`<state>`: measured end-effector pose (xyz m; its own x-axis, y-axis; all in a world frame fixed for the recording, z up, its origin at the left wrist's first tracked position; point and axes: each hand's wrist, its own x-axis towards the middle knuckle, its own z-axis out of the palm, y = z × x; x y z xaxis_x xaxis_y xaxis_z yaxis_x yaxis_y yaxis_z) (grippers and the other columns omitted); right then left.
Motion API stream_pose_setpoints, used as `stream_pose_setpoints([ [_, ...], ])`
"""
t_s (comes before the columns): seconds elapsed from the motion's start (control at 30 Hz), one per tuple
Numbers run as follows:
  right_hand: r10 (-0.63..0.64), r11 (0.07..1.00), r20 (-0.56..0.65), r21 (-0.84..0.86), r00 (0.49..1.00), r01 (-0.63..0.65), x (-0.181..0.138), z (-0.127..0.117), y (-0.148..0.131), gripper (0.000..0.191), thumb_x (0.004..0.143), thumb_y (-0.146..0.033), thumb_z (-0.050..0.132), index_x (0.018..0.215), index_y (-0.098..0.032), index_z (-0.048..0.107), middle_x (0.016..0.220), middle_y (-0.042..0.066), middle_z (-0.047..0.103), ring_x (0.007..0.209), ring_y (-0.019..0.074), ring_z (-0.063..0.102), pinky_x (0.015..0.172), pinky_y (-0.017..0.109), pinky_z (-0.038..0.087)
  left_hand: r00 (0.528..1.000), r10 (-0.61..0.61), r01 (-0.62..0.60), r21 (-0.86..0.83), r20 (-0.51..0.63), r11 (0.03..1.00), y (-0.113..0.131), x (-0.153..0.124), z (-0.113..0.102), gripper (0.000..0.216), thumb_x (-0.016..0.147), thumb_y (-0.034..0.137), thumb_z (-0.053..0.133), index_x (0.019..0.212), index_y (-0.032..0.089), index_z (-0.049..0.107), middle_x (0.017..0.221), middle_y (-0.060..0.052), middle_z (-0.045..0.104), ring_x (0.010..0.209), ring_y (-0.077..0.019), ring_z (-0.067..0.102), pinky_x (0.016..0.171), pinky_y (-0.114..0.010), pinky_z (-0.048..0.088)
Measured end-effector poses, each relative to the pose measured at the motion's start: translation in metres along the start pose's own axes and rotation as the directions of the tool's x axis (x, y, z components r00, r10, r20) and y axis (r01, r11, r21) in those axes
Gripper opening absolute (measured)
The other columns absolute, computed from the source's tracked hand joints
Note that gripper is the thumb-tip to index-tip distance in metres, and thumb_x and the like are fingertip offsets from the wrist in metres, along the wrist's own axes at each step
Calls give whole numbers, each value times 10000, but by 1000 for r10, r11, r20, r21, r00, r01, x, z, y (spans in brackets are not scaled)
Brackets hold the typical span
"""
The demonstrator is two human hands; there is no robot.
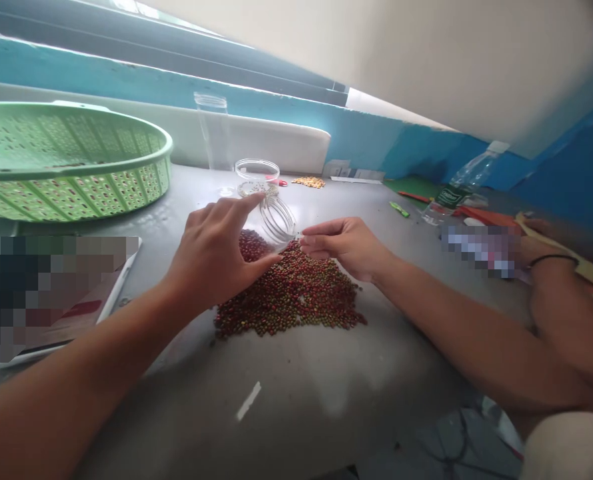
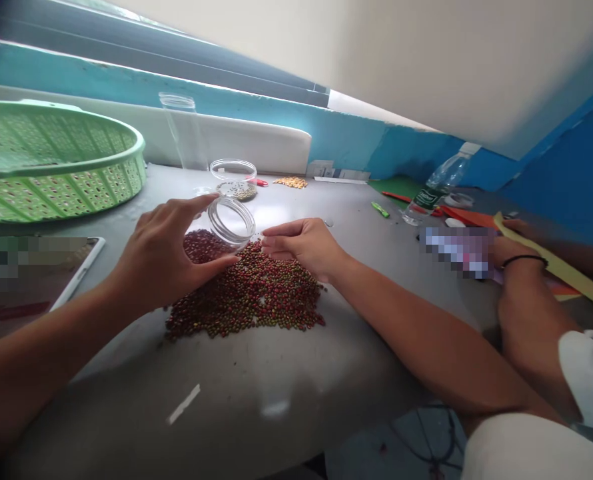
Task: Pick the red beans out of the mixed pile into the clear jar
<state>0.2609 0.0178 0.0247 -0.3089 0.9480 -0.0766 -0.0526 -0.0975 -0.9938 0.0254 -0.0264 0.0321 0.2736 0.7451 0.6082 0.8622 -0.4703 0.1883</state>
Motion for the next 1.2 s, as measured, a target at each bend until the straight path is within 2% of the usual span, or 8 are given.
stream_pose_setpoints([
  [0.27,-91,989,-120,103,989,103,4,4,1,169,710,-217,840,863,-188,775,835,40,769,771,149,734,784,296,626,987,158,-159,43,25,986,5,-3,1,755,793,488,681,1439,286,348,1345,-92,582,1254,-324,548,1179,-548,322],
  [0.47,-606,766,-162,-381,779,517,-17,13,-25,84,814,-232,731,874,-228,790,820,8,757,807,174,716,687,306,608,990,143,-143,51,1,988,12,-2,1,749,802,513,661,1434,260,348,1333,-117,587,1245,-333,553,1152,-548,347],
  [0.67,-567,576,197,-599,800,556,-26,16,-33,89,814,-191,730,883,-212,783,819,-7,752,730,138,688,712,292,566,986,167,-168,29,23,985,18,-2,4,764,779,532,679,1431,306,351,1334,-78,589,1244,-322,552,1144,-527,353],
  [0.73,-601,491,306,-588,739,643,-25,17,-29,113,812,-175,738,916,-208,768,914,3,751,782,134,681,739,284,554,984,175,-176,17,41,984,19,-3,5,776,767,540,692,1431,321,354,1336,-59,590,1250,-310,552,1160,-518,341],
  [0.87,-774,467,120,-552,621,690,-22,11,-23,79,880,-244,694,924,-194,737,901,20,716,788,125,637,702,273,515,999,37,-37,15,-4,999,20,-2,0,737,810,554,636,1430,269,358,1321,-101,592,1232,-343,556,1084,-547,421],
  [1.0,-378,626,367,-576,850,526,-17,1,-17,224,836,-343,750,987,-179,727,836,16,672,727,125,610,650,261,491,978,-187,189,11,-92,982,10,2,-7,764,822,576,599,1440,216,330,1300,-160,564,1201,-399,555,998,-631,464],
  [1.1,-66,540,602,-649,796,536,-14,4,-10,324,805,-294,786,1108,-197,727,1027,53,668,879,154,629,775,290,508,961,-259,258,-15,-99,966,1,4,-7,792,782,599,626,1435,263,331,1299,-125,557,1216,-383,543,1033,-637,441],
  [1.2,-78,488,644,-641,761,592,-12,11,-6,251,866,-227,726,1115,-196,733,1052,60,681,920,157,640,868,312,500,962,-263,262,-18,-80,965,-1,4,-4,776,776,602,631,1424,285,346,1273,-111,576,1198,-366,557,1023,-629,448],
])
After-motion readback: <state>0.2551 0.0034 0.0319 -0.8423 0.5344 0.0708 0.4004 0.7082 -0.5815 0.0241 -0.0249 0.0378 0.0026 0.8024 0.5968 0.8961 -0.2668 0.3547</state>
